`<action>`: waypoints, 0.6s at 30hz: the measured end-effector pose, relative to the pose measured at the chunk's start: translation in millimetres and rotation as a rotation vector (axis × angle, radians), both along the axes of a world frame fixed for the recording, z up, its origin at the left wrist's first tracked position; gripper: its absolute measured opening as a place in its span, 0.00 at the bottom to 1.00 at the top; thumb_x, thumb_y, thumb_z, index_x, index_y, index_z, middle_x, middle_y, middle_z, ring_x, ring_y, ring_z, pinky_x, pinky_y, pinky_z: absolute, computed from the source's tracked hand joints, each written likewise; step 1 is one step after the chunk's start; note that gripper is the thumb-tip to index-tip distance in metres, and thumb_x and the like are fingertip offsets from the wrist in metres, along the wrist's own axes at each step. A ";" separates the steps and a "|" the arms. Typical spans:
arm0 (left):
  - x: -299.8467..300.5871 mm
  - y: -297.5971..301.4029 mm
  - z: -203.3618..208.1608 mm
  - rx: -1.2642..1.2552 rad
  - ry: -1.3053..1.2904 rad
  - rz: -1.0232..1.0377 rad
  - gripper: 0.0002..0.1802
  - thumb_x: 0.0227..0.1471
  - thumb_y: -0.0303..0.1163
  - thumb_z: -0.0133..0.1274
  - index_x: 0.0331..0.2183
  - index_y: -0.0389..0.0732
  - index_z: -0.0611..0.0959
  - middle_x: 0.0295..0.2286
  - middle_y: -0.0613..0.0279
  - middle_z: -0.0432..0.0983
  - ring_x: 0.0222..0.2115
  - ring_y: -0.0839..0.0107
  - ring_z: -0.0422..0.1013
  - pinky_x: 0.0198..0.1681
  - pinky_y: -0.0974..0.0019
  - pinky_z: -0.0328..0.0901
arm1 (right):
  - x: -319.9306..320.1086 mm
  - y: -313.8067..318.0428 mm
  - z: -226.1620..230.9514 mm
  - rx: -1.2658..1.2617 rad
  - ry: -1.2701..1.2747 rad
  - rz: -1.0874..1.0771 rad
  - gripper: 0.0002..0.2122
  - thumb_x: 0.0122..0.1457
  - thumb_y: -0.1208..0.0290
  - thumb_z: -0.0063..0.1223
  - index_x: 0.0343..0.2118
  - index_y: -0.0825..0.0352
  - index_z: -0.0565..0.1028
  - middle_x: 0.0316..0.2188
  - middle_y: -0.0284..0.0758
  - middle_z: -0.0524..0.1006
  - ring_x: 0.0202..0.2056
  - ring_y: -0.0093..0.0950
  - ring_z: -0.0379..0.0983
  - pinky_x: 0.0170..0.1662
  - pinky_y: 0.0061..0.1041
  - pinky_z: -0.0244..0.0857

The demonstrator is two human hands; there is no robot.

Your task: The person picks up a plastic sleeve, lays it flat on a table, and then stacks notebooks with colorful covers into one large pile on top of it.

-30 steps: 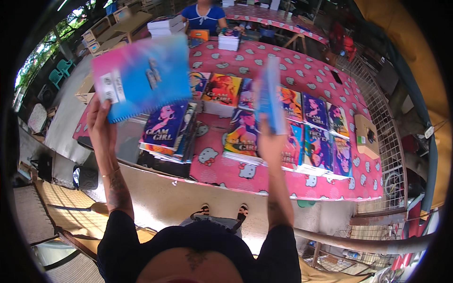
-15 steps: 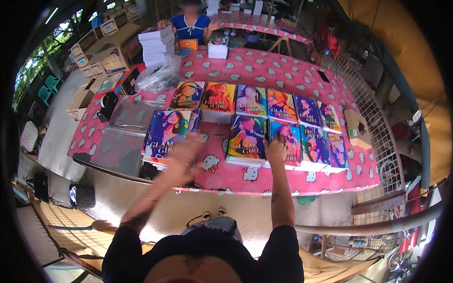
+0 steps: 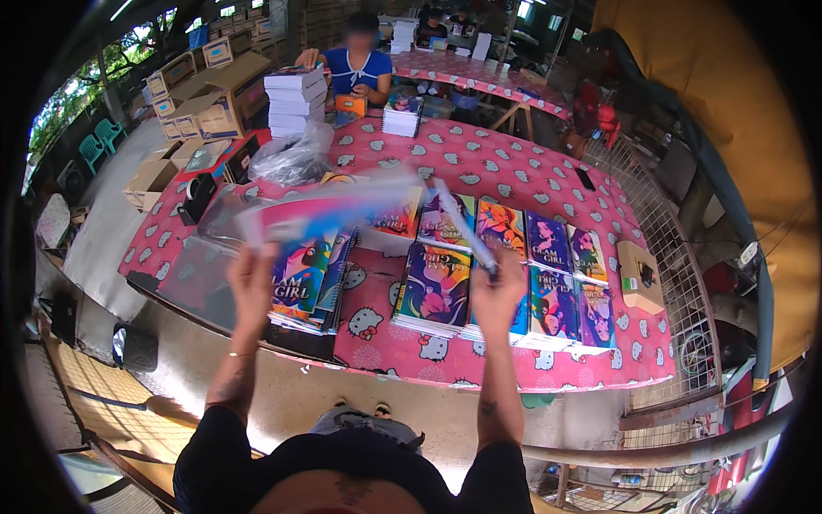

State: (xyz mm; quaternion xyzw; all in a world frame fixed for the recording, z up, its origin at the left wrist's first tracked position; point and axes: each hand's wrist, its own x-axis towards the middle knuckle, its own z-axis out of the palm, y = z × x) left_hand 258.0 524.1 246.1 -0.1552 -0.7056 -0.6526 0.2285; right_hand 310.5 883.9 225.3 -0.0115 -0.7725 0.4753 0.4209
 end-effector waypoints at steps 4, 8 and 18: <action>3.3 -44.8 32.2 -0.361 0.567 0.120 0.13 0.52 0.18 0.50 0.41 0.37 0.80 0.46 0.51 0.75 0.49 0.60 0.71 0.54 0.59 0.63 | -41.1 -103.3 6.8 0.346 0.220 0.329 0.26 0.37 0.90 0.50 0.43 0.61 0.80 0.40 0.36 0.73 0.44 0.34 0.72 0.46 0.28 0.66; -16.3 -90.4 -15.6 -1.009 0.410 -0.122 0.21 0.46 0.19 0.55 0.45 0.41 0.80 0.50 0.50 0.72 0.54 0.52 0.67 0.59 0.48 0.59 | -69.9 -154.3 -50.9 0.815 0.097 0.738 0.23 0.38 0.88 0.52 0.41 0.63 0.79 0.47 0.37 0.74 0.45 0.33 0.72 0.46 0.28 0.67; -255.7 -66.8 -76.0 -0.540 -0.224 -0.197 0.34 0.52 0.51 0.55 0.49 0.31 0.75 0.41 0.42 0.77 0.42 0.51 0.75 0.46 0.58 0.67 | -226.4 -109.3 -145.1 0.780 -0.385 0.011 0.24 0.51 0.73 0.59 0.54 0.58 0.70 0.48 0.39 0.72 0.48 0.41 0.71 0.44 0.39 0.69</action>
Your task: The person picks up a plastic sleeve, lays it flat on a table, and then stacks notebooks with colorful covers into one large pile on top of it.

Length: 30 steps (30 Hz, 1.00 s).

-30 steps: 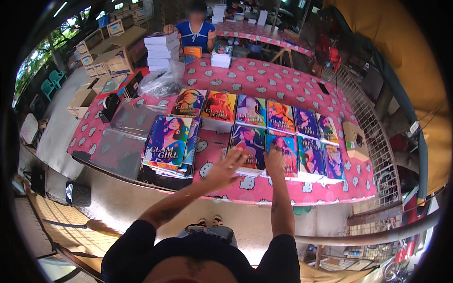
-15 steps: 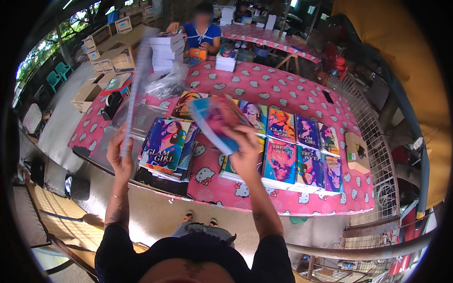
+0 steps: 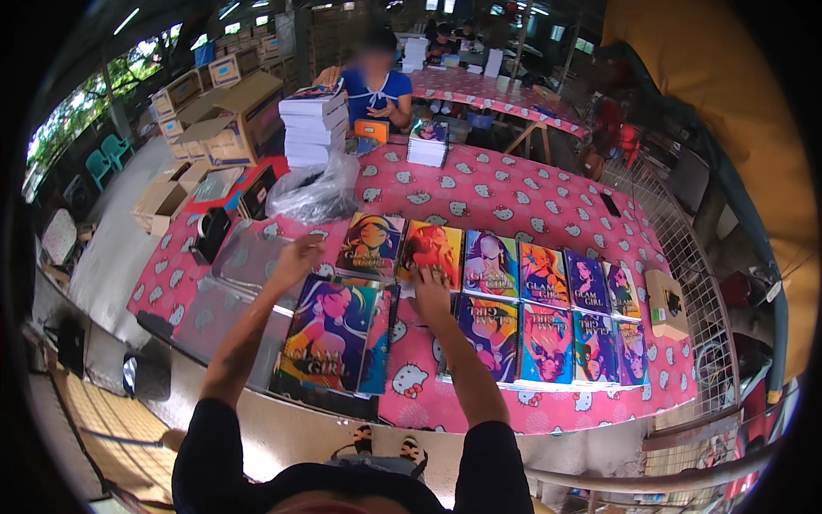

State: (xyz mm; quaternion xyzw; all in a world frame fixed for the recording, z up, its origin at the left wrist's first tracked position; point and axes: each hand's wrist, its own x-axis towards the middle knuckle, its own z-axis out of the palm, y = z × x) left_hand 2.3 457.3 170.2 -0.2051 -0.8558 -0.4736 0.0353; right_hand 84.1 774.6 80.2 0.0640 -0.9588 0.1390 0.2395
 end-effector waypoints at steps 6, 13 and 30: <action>-114.5 36.0 -116.0 -0.383 -0.121 -0.079 0.37 0.45 0.53 0.61 0.48 0.33 0.74 0.38 0.41 0.78 0.41 0.49 0.75 0.43 0.54 0.68 | 9.8 29.4 37.7 -0.325 0.082 -0.150 0.15 0.53 0.78 0.55 0.45 0.66 0.74 0.33 0.36 0.77 0.34 0.36 0.76 0.41 0.32 0.70; -117.4 -11.1 14.8 0.467 -0.116 -0.199 0.29 0.48 0.22 0.50 0.54 0.46 0.72 0.34 0.65 0.73 0.34 0.74 0.70 0.38 0.70 0.66 | 64.7 3.2 100.4 -1.212 0.141 0.238 0.11 0.52 0.87 0.49 0.37 0.68 0.75 0.39 0.33 0.77 0.37 0.21 0.73 0.42 0.23 0.68; 123.9 -63.7 11.7 0.391 -0.545 -0.083 0.39 0.53 0.41 0.56 0.61 0.38 0.60 0.56 0.37 0.62 0.60 0.51 0.56 0.58 0.56 0.57 | 104.9 -122.9 52.4 -1.412 -0.255 0.205 0.35 0.64 0.56 0.47 0.65 0.71 0.48 0.63 0.45 0.56 0.64 0.33 0.51 0.64 0.30 0.45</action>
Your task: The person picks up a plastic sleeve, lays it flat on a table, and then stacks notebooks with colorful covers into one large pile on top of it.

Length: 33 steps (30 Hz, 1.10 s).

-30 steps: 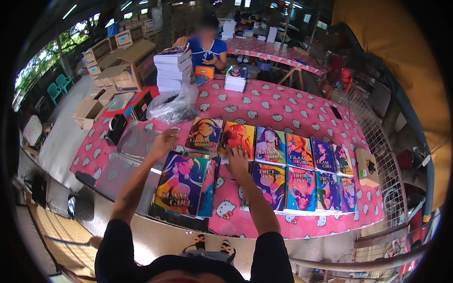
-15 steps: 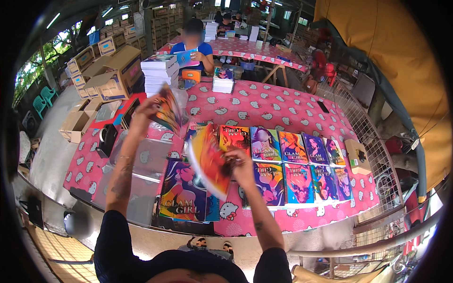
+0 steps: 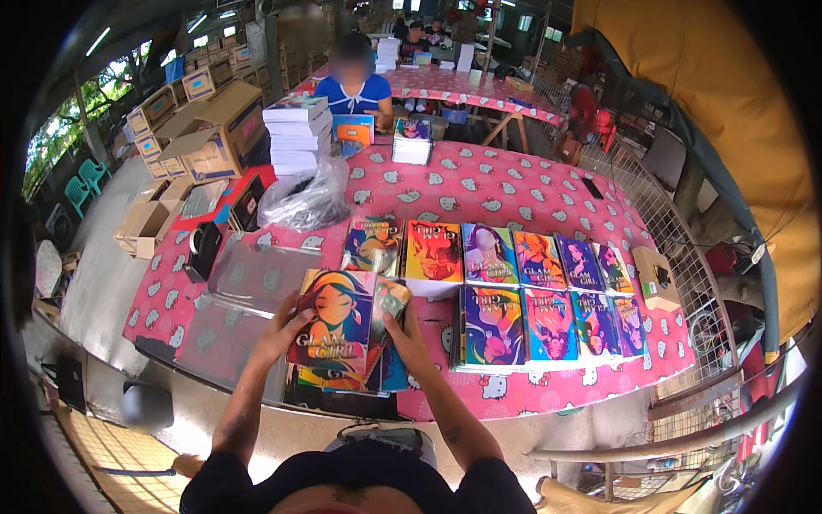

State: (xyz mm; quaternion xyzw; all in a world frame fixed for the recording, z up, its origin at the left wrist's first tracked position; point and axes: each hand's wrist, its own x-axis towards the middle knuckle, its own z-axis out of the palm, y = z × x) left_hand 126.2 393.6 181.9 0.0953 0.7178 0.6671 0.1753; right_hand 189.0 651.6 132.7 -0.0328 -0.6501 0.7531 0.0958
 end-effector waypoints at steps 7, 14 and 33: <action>-17.9 26.3 -16.8 -0.302 0.197 -0.106 0.52 0.53 0.52 0.55 0.62 0.27 0.49 0.61 0.33 0.50 0.63 0.48 0.48 0.64 0.58 0.47 | -28.6 30.8 -44.0 0.310 0.127 -0.174 0.36 0.64 0.56 0.48 0.65 0.71 0.46 0.60 0.51 0.60 0.61 0.40 0.57 0.62 0.35 0.51; -42.3 227.7 103.2 -0.354 0.805 -0.175 0.38 0.53 0.52 0.55 0.55 0.32 0.70 0.49 0.36 0.70 0.49 0.56 0.71 0.53 0.61 0.63 | -71.7 305.6 -35.4 1.242 -0.234 -0.679 0.27 0.59 0.55 0.50 0.58 0.65 0.65 0.58 0.46 0.65 0.60 0.47 0.57 0.58 0.53 0.55; -43.3 134.8 170.4 0.246 0.713 0.399 0.34 0.49 0.30 0.55 0.57 0.35 0.64 0.36 0.55 0.77 0.34 0.70 0.74 0.39 0.67 0.69 | 44.4 159.0 92.2 0.419 0.279 -0.439 0.17 0.56 0.75 0.52 0.50 0.69 0.71 0.41 0.37 0.75 0.42 0.29 0.70 0.47 0.29 0.64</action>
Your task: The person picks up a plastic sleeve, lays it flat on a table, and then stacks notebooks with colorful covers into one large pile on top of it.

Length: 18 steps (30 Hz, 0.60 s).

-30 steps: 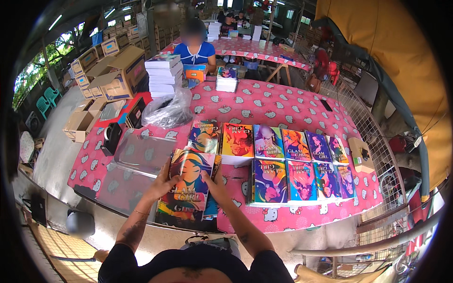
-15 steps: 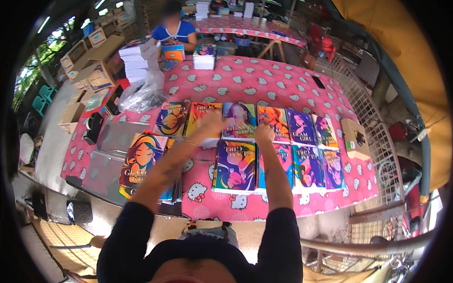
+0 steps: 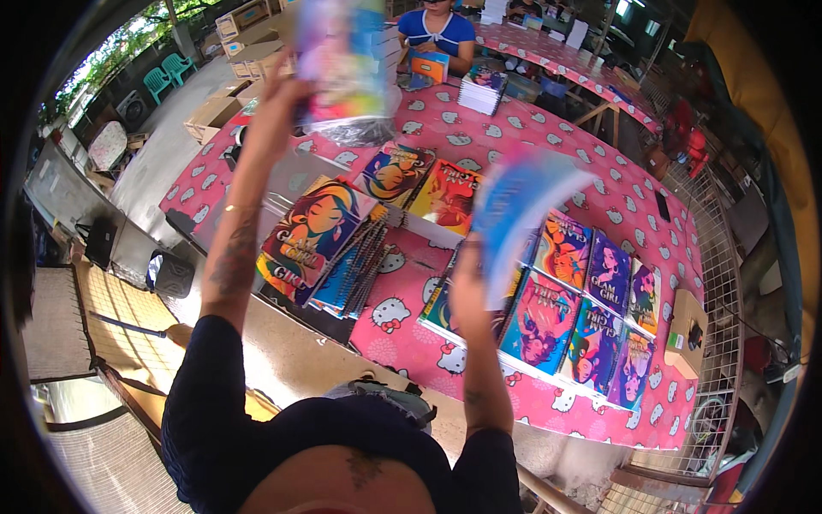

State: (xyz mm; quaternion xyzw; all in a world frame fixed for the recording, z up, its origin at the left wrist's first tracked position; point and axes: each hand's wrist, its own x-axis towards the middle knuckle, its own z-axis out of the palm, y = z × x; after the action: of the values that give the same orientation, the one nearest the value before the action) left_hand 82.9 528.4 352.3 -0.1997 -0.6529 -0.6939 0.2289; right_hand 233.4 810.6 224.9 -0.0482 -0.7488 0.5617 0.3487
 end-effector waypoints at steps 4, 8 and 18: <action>67.5 -62.4 -29.0 -0.128 -0.134 0.254 0.23 0.52 0.29 0.51 0.50 0.35 0.76 0.30 0.60 0.78 0.29 0.73 0.74 0.36 0.67 0.70 | -33.3 -78.6 -33.2 0.747 0.288 0.315 0.26 0.44 0.87 0.48 0.49 0.60 0.76 0.43 0.37 0.73 0.46 0.38 0.69 0.50 0.35 0.63; 103.9 -94.8 -143.8 -1.221 -0.088 0.505 0.27 0.50 0.35 0.56 0.53 0.40 0.74 0.42 0.45 0.73 0.39 0.50 0.72 0.44 0.55 0.67 | -53.0 -91.3 -71.4 0.488 0.217 0.411 0.20 0.46 0.90 0.45 0.42 0.64 0.77 0.38 0.40 0.76 0.45 0.37 0.72 0.50 0.34 0.64; 244.2 -8.3 -220.6 0.505 -0.738 0.257 0.27 0.58 0.36 0.52 0.54 0.36 0.64 0.52 0.56 0.65 0.54 0.66 0.61 0.59 0.59 0.53 | -219.0 -169.2 -40.5 0.901 -0.571 0.670 0.37 0.56 0.37 0.46 0.54 0.69 0.70 0.54 0.51 0.70 0.54 0.44 0.69 0.55 0.35 0.61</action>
State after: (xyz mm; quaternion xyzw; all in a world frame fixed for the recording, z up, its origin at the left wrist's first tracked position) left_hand 327.1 520.0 131.7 0.2051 -0.5208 -0.8217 0.1071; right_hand 14.3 641.4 184.4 0.1926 -0.9499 0.2348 -0.0737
